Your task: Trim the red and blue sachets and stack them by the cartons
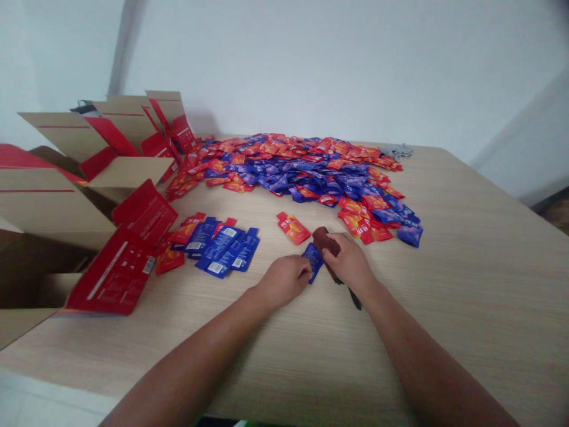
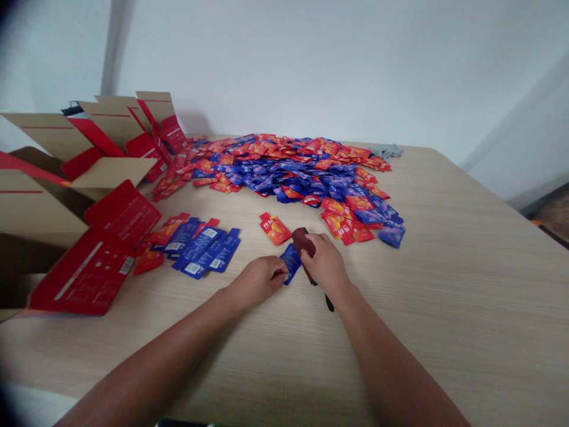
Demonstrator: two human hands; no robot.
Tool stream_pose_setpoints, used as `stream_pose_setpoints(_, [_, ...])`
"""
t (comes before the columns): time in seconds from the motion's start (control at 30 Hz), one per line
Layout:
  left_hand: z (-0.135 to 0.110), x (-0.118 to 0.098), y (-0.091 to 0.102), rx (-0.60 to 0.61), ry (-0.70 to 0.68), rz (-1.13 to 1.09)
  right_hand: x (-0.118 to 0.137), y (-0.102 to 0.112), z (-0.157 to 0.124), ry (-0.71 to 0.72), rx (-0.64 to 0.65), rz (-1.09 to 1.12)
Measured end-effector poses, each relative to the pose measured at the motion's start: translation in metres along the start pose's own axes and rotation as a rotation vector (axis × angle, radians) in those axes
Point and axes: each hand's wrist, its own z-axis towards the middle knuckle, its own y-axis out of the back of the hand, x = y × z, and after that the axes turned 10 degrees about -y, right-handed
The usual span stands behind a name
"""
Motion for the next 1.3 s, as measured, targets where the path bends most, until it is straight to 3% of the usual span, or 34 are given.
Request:
stream_pose_setpoints(0.17, [0.000, -0.004, -0.007, -0.075, 0.101, 0.068, 0.001, 0.004, -0.002, 0.077, 0.025, 0.066])
stream_pose_setpoints(0.27, [-0.001, -0.005, -0.009, -0.152, 0.166, 0.183, 0.009, 0.008, -0.007, 0.192, 0.128, 0.141])
stream_pose_setpoints(0.4, [-0.001, -0.002, -0.005, -0.120, 0.241, 0.301, 0.019, 0.010, -0.013, 0.292, 0.241, 0.180])
stream_pose_setpoints(0.7, [0.004, 0.007, -0.003, -0.079, 0.280, 0.257, 0.007, 0.002, -0.006, 0.059, 0.073, 0.021])
stream_pose_setpoints(1.0, [0.005, 0.002, -0.002, -0.119, 0.300, 0.129, -0.005, 0.001, 0.005, -0.044, -0.014, -0.077])
stream_pose_setpoints(1.17, [0.000, 0.000, -0.003, -0.145, 0.282, -0.047, -0.010, 0.002, 0.008, -0.064, -0.048, -0.077])
stream_pose_setpoints(1.3, [-0.003, 0.001, 0.013, -0.169, 0.223, -0.242, -0.012, 0.003, 0.009, -0.079, -0.064, -0.063])
